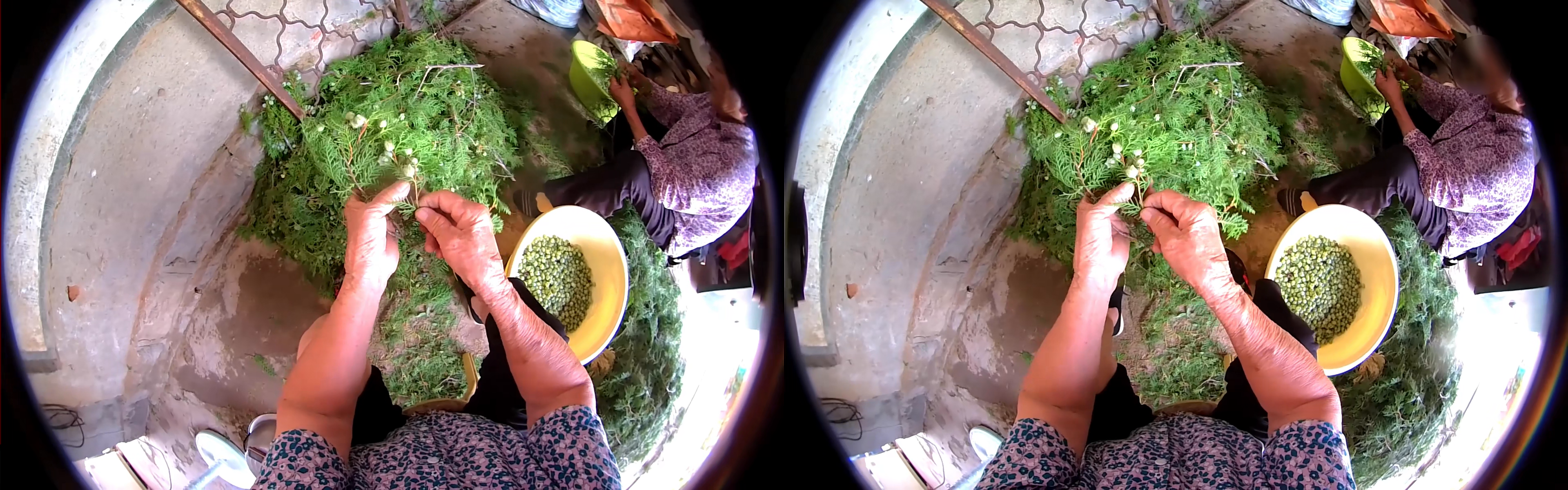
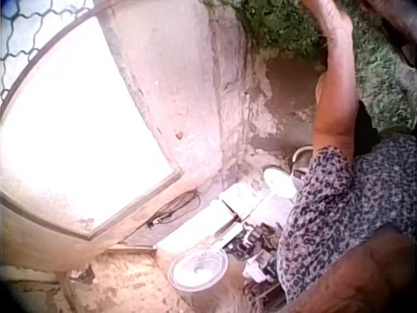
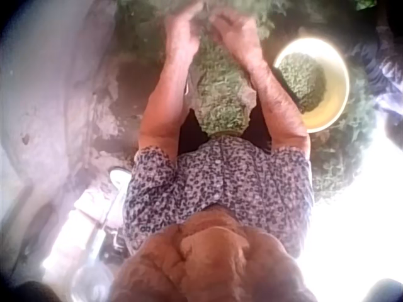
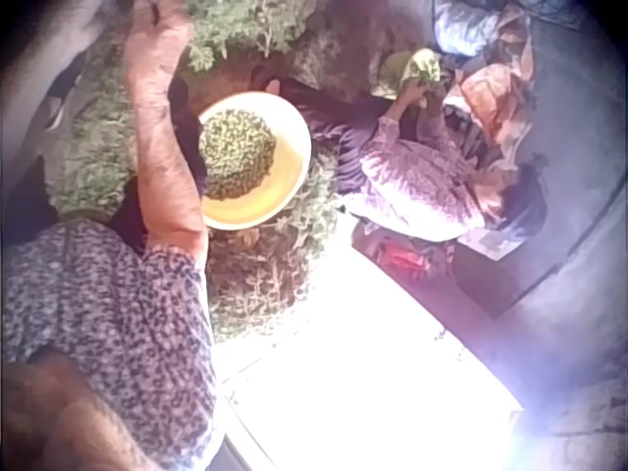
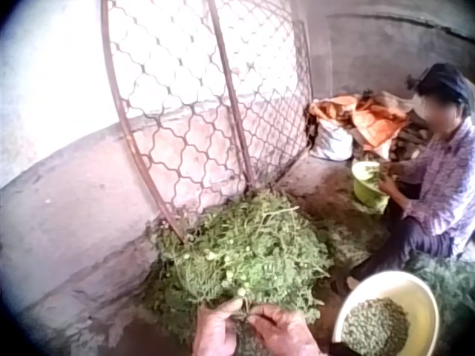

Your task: The person picks up a cedar branch by hand, plucks the small green cones from the foliage, and drops them into a yellow bowl, repeating the process with several branches.

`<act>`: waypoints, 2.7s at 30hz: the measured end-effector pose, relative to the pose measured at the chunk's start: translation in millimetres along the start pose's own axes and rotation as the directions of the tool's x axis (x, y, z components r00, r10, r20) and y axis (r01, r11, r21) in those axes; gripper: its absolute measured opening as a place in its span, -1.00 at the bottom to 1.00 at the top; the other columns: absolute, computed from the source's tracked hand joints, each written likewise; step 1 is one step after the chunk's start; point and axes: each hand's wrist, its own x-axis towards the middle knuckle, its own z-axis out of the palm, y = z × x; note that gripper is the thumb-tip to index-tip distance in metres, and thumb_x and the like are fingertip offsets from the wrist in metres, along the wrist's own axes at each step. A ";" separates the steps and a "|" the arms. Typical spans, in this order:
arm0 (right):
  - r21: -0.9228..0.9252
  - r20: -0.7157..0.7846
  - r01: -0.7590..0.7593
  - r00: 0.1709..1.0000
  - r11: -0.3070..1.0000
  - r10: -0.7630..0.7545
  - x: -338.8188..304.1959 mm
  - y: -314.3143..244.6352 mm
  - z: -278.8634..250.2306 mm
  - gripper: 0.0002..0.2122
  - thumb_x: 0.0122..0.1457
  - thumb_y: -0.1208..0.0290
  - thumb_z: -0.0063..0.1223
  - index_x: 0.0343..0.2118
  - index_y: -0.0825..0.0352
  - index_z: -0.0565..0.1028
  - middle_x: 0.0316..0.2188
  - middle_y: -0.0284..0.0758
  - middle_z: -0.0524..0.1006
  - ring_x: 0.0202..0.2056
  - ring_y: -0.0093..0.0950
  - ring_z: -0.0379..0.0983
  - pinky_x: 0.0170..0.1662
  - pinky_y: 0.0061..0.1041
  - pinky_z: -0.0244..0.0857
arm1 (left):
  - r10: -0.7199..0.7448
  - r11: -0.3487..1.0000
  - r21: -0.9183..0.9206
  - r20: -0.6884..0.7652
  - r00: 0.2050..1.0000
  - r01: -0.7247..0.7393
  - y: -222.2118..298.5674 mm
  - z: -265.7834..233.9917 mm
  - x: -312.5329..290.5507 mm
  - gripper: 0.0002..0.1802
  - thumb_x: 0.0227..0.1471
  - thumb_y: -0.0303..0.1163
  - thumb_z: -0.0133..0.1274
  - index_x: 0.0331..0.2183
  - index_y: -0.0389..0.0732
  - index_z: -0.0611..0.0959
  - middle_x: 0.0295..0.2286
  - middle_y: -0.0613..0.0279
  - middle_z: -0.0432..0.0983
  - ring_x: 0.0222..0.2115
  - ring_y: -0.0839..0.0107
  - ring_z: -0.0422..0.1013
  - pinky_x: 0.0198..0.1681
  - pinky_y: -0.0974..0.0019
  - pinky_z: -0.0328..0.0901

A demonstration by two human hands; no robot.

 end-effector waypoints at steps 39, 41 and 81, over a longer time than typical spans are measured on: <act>-0.442 -0.235 0.313 0.864 0.841 -0.446 15.2 12.0 -29.0 -0.85 -0.10 0.46 0.19 -0.48 0.35 0.45 -0.52 -0.32 0.46 -0.46 -0.48 0.37 -0.39 -0.51 0.22 | -0.003 0.932 0.358 0.163 0.987 -0.056 0.5 12.6 -14.0 -0.64 -0.28 -0.76 0.09 -0.30 -0.32 0.51 -0.41 0.22 0.51 -0.45 0.50 0.44 -0.37 0.45 0.36; -0.653 -0.191 0.421 0.713 0.630 -0.675 17.7 12.6 -30.8 -0.85 -0.12 0.46 0.20 -0.50 0.34 0.45 -0.54 -0.33 0.47 -0.46 -0.48 0.37 -0.39 -0.50 0.21 | -0.003 0.940 0.336 0.171 0.985 -0.056 0.2 11.8 -14.4 -0.63 -0.28 -0.77 0.09 -0.30 -0.33 0.51 -0.41 0.21 0.51 -0.44 0.48 0.44 -0.38 0.45 0.37; -0.254 -0.221 0.096 0.963 0.962 -0.154 4.1 6.9 -25.5 -0.86 -0.12 0.64 0.07 -0.43 0.36 0.48 -0.63 -0.32 0.45 -0.60 -0.64 0.33 -0.50 -0.61 0.22 | -0.001 0.945 0.324 0.143 0.990 -0.046 -2.9 11.0 -15.5 -0.71 -0.31 -0.73 0.11 -0.39 -0.32 0.54 -0.49 0.16 0.53 -0.53 0.47 0.45 -0.44 0.43 0.35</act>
